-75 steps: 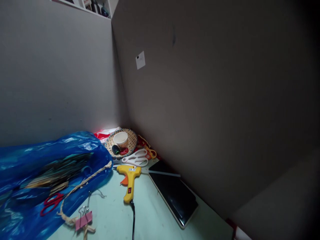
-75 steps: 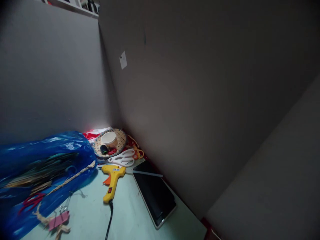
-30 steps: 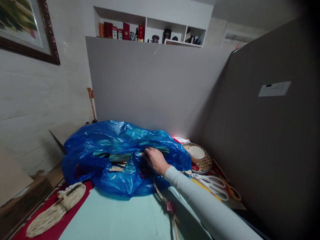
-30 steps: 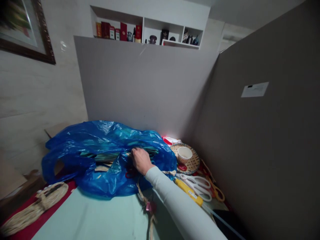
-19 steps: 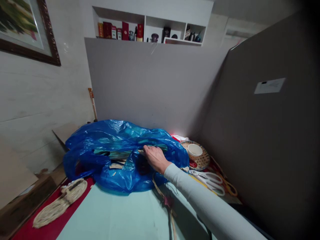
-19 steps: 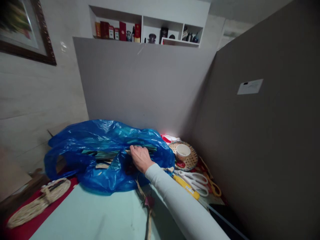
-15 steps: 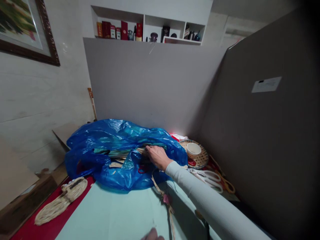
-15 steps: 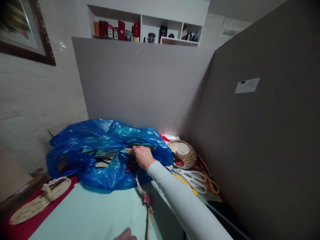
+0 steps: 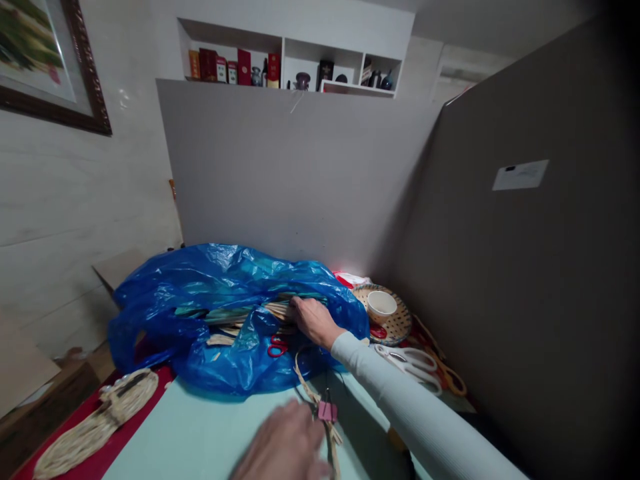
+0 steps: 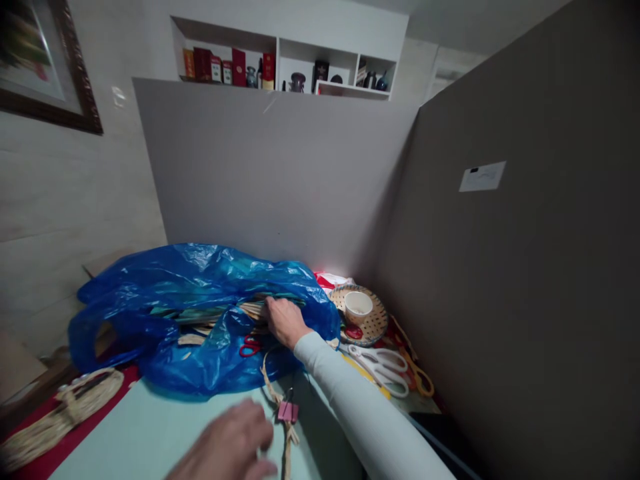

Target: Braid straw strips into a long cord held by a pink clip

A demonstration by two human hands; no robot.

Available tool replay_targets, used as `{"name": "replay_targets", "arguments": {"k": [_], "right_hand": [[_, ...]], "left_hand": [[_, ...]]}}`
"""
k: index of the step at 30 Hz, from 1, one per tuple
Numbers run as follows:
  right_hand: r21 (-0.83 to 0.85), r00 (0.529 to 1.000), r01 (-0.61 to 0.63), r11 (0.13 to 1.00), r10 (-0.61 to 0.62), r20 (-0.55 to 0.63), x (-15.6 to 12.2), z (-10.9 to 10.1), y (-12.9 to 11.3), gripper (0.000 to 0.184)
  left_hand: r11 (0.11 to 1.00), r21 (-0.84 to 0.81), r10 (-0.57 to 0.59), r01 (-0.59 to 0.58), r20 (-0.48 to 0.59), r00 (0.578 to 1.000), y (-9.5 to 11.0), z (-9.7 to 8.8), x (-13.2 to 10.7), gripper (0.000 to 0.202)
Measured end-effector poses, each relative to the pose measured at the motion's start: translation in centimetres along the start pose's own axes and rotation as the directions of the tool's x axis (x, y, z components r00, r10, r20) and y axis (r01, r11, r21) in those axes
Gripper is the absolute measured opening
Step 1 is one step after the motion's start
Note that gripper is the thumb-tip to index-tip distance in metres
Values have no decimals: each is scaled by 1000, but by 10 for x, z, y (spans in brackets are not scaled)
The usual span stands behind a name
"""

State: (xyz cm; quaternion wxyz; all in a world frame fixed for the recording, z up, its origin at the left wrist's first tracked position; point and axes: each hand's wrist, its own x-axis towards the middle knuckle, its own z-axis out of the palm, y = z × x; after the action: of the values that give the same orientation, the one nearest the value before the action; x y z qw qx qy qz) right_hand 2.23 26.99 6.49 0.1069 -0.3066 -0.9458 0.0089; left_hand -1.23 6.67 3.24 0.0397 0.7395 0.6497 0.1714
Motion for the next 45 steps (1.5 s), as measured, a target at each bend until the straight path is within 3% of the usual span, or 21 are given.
{"name": "replay_targets", "arguments": {"k": [2, 5, 7, 10, 17, 24, 27, 29, 34, 37, 39, 42, 43, 45], "right_hand": [[22, 1000, 17, 1000, -18, 4, 1, 1, 3, 26], [46, 999, 34, 998, -34, -5, 1, 0, 4, 18], [49, 1000, 18, 999, -17, -26, 0, -1, 3, 20], [49, 998, -25, 999, 28, -64, -3, -3, 2, 22], [95, 978, -79, 992, 96, -184, -15, -15, 0, 21], [326, 919, -119, 938, 228, -320, -56, -70, 14, 17], [438, 928, -79, 895, 227, -295, -86, -85, 18, 22], [574, 937, -52, 817, 238, -254, -106, -84, 19, 25], [935, 932, -112, 337, 361, -19, -150, -65, 16, 31], [979, 917, -133, 152, 394, 63, -169, -57, 7, 34], [987, 916, -132, 88, 391, 87, -180, -55, -2, 34], [991, 911, -129, -19, 393, 127, -195, -56, -13, 36], [991, 906, -122, -61, 400, 136, -199, -56, -15, 39], [987, 900, -98, -129, 412, 143, -206, -59, -16, 45]], "left_hand": [[993, 93, -50, 68, -189, 981, -26, -26, 22, 23], [969, 145, -148, 202, -315, 937, -73, -48, 56, 39], [944, 178, -198, 276, -362, 911, -102, -50, 72, 48], [909, 214, -255, 358, -396, 882, -131, -41, 85, 46], [867, 265, -282, 421, -435, 855, -153, -27, 97, 37], [866, 240, -286, 438, -482, 828, -163, -24, 109, 36], [900, 201, -251, 388, -489, 835, -158, -29, 104, 32], [927, 170, -211, 334, -499, 841, -149, -36, 98, 35], [981, 73, -108, 179, -564, 819, -99, -50, 73, 44], [997, -42, -79, 68, -573, 816, -57, -47, 58, 42], [983, -181, -133, 33, -570, 811, -30, -44, 52, 51], [913, -407, -198, -25, -498, 844, 1, -40, 48, 64], [905, -422, -181, -54, -497, 849, 8, -40, 47, 63], [948, -296, -68, -117, -548, 833, 19, -39, 44, 52]]}}
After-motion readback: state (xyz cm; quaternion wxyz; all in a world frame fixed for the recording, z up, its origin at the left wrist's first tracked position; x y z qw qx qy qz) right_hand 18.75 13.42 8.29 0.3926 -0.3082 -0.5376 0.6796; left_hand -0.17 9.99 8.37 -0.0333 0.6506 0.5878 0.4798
